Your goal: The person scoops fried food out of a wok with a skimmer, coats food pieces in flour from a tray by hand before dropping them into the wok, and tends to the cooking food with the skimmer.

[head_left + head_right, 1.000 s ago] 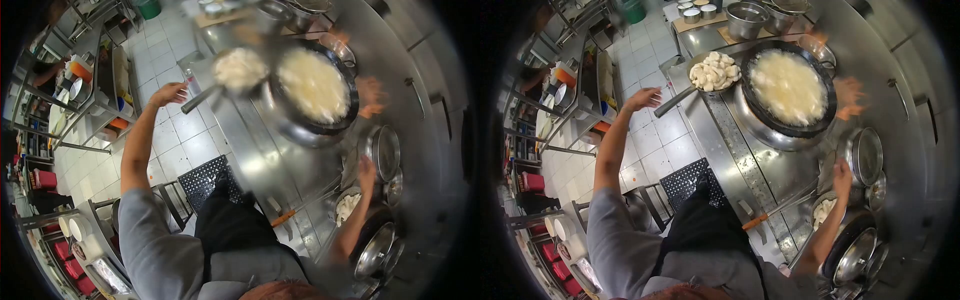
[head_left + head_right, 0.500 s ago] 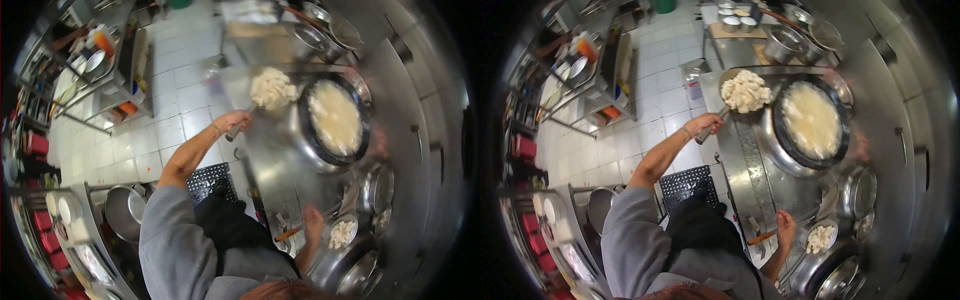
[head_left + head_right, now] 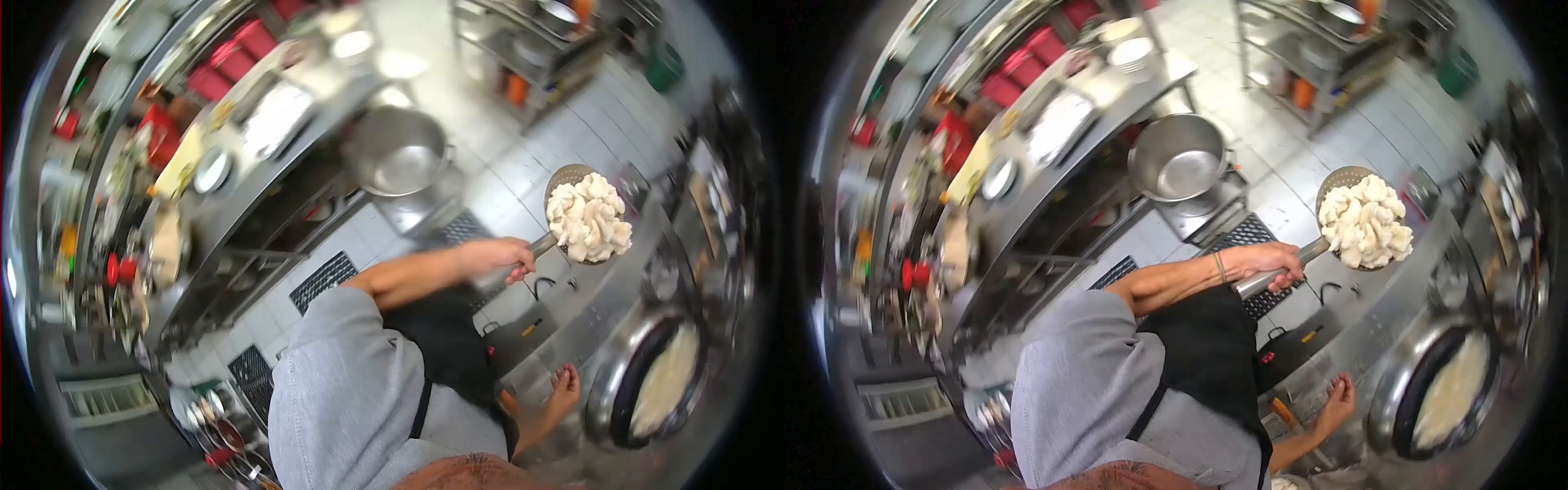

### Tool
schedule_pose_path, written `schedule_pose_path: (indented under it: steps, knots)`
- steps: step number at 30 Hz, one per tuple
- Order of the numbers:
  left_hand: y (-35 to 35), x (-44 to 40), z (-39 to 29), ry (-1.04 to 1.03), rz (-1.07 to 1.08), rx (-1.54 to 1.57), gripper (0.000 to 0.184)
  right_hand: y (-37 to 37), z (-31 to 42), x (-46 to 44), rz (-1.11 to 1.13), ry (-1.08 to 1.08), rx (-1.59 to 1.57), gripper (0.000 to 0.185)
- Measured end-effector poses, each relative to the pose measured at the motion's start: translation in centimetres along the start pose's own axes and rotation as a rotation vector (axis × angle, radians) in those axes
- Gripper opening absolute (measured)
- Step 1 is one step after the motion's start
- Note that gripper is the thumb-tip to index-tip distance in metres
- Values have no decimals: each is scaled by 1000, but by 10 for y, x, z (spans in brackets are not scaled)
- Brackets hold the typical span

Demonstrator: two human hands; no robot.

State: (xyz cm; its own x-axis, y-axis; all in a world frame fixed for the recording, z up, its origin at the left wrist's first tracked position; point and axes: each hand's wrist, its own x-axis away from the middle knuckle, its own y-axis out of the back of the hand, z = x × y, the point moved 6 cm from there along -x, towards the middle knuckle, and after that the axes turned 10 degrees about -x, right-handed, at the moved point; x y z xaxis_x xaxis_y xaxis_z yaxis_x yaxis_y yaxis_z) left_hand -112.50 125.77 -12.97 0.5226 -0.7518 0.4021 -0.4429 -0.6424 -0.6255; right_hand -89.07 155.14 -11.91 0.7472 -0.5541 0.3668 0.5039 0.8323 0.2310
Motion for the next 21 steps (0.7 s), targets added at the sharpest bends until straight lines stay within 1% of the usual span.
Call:
schedule_pose_path:
  steps: [1, 2, 3, 4, 7, 8, 9, 10, 12, 13, 14, 15, 16, 18, 19, 20, 21]
  knots:
    - [-7, 10, 11, -1, -54, 24, 16, 16, -8, -21, 63, 5, 8, 32]
    - [23, 66, 1, -14, -123, 59, 16, -14, 8, -13, 109, 20, 75, 32]
    - [28, 98, 0, -24, -204, 69, 16, -17, 10, -22, 160, 38, 112, 33]
    - [30, 130, 1, -76, -222, 105, 17, -22, 10, -26, 219, 60, 108, 33]
    - [49, 214, 24, -282, -406, 270, 17, -42, 11, -41, 334, 69, 119, 33]
    - [40, 251, 20, -372, -490, 379, 20, -51, 10, -45, 364, 80, 125, 33]
    - [56, 281, 34, -457, -566, 365, 20, -65, 12, -45, 398, 88, 146, 33]
    - [51, 321, 26, -475, -654, 409, 22, -79, 17, -44, 425, 97, 166, 33]
    - [74, 392, 37, -581, -795, 342, 25, -110, 25, -41, 469, 125, 191, 34]
    - [83, 429, 39, -678, -855, 287, 28, -126, 27, -39, 489, 139, 198, 34]
    - [91, 470, 44, -719, -972, 270, 26, -144, 28, -35, 509, 151, 203, 34]
    - [91, 510, 44, -799, -991, 294, 26, -163, 30, -30, 531, 167, 213, 34]
    - [99, 550, 50, -842, -1059, 294, 25, -185, 31, -24, 553, 179, 224, 33]
    - [108, 628, 55, -887, -1175, 307, 23, -221, 31, -7, 604, 180, 240, 33]
    - [125, 667, 69, -924, -1190, 287, 19, -242, 27, 1, 635, 175, 237, 33]
    - [135, 705, 79, -908, -1343, 330, 11, -265, 26, 8, 664, 176, 228, 33]
    - [142, 739, 82, -883, -1457, 308, 11, -287, 27, 19, 713, 168, 244, 34]
